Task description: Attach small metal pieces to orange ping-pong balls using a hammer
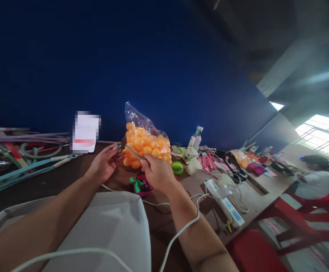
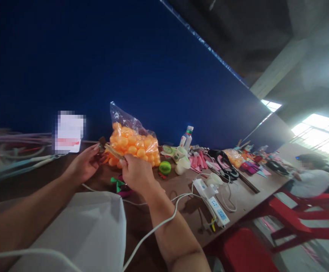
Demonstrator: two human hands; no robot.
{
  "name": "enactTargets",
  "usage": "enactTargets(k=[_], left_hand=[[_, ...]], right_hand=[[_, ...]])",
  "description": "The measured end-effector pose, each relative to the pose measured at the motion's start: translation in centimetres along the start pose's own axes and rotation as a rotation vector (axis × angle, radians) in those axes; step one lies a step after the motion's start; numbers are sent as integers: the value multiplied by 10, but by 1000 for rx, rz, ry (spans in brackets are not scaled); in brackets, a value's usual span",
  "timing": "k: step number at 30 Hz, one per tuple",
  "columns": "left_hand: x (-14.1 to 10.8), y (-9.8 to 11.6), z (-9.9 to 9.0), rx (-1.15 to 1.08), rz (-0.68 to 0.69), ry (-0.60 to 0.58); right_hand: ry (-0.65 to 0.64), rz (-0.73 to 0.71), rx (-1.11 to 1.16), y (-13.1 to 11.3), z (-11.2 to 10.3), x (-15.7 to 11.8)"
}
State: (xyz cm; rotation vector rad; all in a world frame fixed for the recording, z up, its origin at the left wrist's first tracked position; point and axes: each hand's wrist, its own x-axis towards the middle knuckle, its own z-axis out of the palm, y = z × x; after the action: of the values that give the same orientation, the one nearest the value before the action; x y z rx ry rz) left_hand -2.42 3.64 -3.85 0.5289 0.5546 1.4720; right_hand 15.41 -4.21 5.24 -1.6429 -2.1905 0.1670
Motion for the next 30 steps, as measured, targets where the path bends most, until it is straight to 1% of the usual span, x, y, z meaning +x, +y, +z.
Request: enactTargets(k=[5,10,15,19,24,30], left_hand=[[-2,0,3,39,20,-11],[-5,0,5,82,48,-49],[-5,-2,6,104,77,-36],[-4,-4,6,129,106,-53],[-3,-4,6,163,101,-48],[-2,-6,5,172,109,-44]], right_hand=[[33,-2,24,1,-1,0],[9,19,-2,1,1,1],[15,25,21,0,0,1],[-2,41,-6,1,0,1],[20,30,2,2,2,2],[-10,37,-19,2,2,2]])
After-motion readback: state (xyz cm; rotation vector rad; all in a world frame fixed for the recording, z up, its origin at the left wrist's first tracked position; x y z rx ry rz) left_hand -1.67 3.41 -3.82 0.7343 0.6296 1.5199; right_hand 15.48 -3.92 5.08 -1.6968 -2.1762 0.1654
